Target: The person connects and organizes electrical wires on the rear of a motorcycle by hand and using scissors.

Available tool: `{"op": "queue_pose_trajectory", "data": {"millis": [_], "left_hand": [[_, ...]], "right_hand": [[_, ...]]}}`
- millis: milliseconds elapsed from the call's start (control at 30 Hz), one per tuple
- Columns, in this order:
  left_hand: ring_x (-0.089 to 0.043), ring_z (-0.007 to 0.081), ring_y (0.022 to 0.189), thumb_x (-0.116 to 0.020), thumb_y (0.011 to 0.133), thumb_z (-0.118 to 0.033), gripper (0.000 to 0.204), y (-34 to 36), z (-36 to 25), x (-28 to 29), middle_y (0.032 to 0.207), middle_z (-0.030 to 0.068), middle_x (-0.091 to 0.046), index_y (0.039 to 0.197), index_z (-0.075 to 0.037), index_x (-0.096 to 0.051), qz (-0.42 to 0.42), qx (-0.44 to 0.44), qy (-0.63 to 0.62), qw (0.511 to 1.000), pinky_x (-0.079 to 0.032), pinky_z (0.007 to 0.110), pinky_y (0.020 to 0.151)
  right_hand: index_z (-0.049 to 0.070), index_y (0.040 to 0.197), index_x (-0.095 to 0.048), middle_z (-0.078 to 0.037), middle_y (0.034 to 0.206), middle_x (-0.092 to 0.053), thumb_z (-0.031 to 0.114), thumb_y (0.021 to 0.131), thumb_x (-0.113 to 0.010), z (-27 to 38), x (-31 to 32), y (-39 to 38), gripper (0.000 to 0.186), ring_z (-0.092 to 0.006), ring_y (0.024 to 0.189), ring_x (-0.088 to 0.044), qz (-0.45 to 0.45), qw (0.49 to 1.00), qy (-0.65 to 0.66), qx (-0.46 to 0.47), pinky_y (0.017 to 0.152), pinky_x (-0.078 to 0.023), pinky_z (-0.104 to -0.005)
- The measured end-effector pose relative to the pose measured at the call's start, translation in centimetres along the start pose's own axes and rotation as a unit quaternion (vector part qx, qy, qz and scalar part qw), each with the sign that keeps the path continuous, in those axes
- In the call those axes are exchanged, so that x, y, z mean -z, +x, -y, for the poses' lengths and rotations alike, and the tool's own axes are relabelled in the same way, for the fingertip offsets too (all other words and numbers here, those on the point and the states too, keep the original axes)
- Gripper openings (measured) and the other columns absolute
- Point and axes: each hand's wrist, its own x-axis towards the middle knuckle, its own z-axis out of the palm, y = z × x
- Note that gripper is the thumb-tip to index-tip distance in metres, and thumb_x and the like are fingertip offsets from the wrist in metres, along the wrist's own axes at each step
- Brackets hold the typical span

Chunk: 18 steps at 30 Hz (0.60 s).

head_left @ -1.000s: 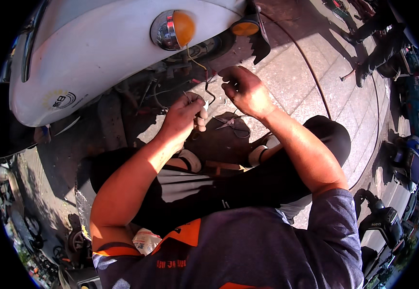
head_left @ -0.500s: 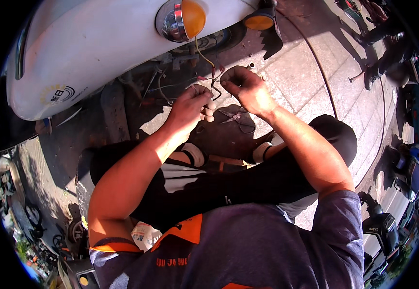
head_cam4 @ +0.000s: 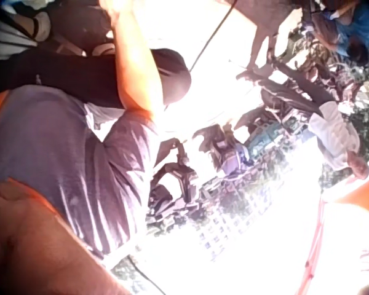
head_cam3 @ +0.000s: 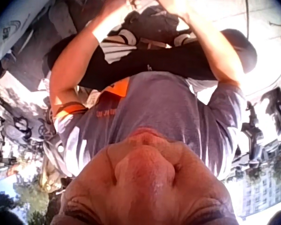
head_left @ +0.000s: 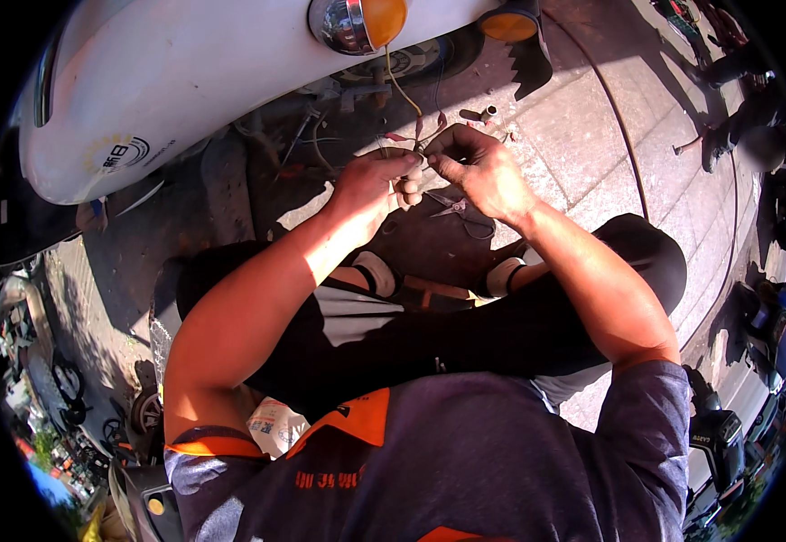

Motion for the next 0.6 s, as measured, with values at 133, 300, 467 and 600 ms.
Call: {"op": "queue_pose_trajectory", "data": {"millis": [133,300,467,600], "left_hand": [[-0.060,0.0120,0.076,-0.064,0.104,-0.015,0.013,-0.1,0.0,-0.3,0.088,0.0014,-0.064,0.104,-0.003,-0.067,0.004,0.005,-0.011,1.000,-0.053,0.031,0.073],[-0.060,0.0124,0.077,-0.064,0.104,-0.016,0.013,0.1,0.1,-0.3,0.088,0.0011,-0.063,0.104,-0.003,-0.067,0.002,0.018,0.045,0.999,-0.053,0.031,0.074],[-0.057,0.0105,0.077,-0.065,0.106,-0.019,0.016,0.3,-0.5,-0.4,0.088,-0.0016,-0.061,0.108,-0.004,-0.068,0.004,0.064,0.025,0.998,-0.050,0.027,0.072],[-0.056,0.0098,0.076,-0.066,0.105,-0.017,0.014,0.7,-0.4,0.0,0.088,-0.0014,-0.061,0.107,-0.004,-0.069,0.010,0.058,0.021,0.998,-0.049,0.027,0.072]], "right_hand": [[0.000,0.111,-0.069,-0.003,0.097,-0.072,0.008,0.102,-0.070,-0.7,-0.4,-0.5,0.012,-0.0093,0.090,-0.062,0.015,1.000,0.000,-0.001,0.083,-0.053,-0.0290],[0.000,0.112,-0.068,-0.003,0.096,-0.070,0.004,0.102,-0.070,-1.9,-0.8,-0.8,0.011,-0.0094,0.089,-0.062,0.016,0.999,0.027,0.024,0.081,-0.053,-0.0291],[-0.001,0.106,-0.070,-0.005,0.096,-0.072,0.008,0.099,-0.074,-1.7,-0.8,-1.0,0.011,-0.0113,0.088,-0.064,-0.008,0.995,0.098,-0.029,0.082,-0.054,-0.0305],[0.000,0.103,-0.073,-0.005,0.096,-0.074,0.008,0.097,-0.077,-1.3,-0.6,-1.2,0.011,-0.0115,0.088,-0.064,-0.017,0.988,0.123,-0.087,0.083,-0.054,-0.0303]]}}
